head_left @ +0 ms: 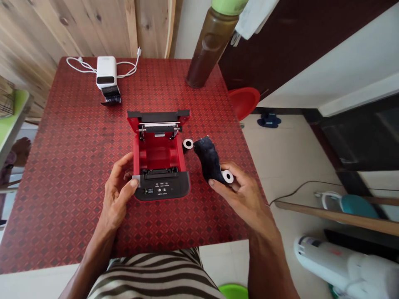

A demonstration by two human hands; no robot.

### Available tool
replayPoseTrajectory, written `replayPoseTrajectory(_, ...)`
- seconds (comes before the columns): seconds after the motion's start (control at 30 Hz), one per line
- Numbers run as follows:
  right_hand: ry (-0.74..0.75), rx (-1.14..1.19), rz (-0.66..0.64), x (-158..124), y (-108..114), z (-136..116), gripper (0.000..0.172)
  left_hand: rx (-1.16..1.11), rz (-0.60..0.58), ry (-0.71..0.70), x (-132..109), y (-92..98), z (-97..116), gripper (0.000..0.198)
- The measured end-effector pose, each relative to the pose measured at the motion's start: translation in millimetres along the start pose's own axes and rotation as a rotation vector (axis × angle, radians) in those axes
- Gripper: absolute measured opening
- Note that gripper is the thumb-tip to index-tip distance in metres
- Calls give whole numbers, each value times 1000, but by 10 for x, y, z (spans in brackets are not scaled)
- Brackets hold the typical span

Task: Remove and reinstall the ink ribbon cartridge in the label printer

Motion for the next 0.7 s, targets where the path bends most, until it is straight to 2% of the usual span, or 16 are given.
replayPoseTrajectory(0.1,81,-63,2,12,-31,-5,8,5,-3,-6,0,10,-1,58)
replayPoseTrajectory(0.27,87,-104,-123,58,-122,25,24,7,5,-5,1,14,0,58)
replayPoseTrajectory(0.47,351,-152,-244,111,-339,-156,19,-6,-2,-13,8,11,0,56)
replayPoseTrajectory(0.57,369,-240,-229,99,-414,-205,10,-4,2,-19,12,12,8,56)
replayPoseTrajectory(0.7,369,-306,-166,46,-417,-188,24,-3,3,-27,19,0,23,55)
Point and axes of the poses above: each hand's wrist, its own x-axis towards the middle knuckle, its own y-axis out of the back of the hand, z = x × y, the point moved 7 cm from there along x, towards the middle knuckle, and after that the axes turned 12 degrees about -x, right-handed, at the moved point
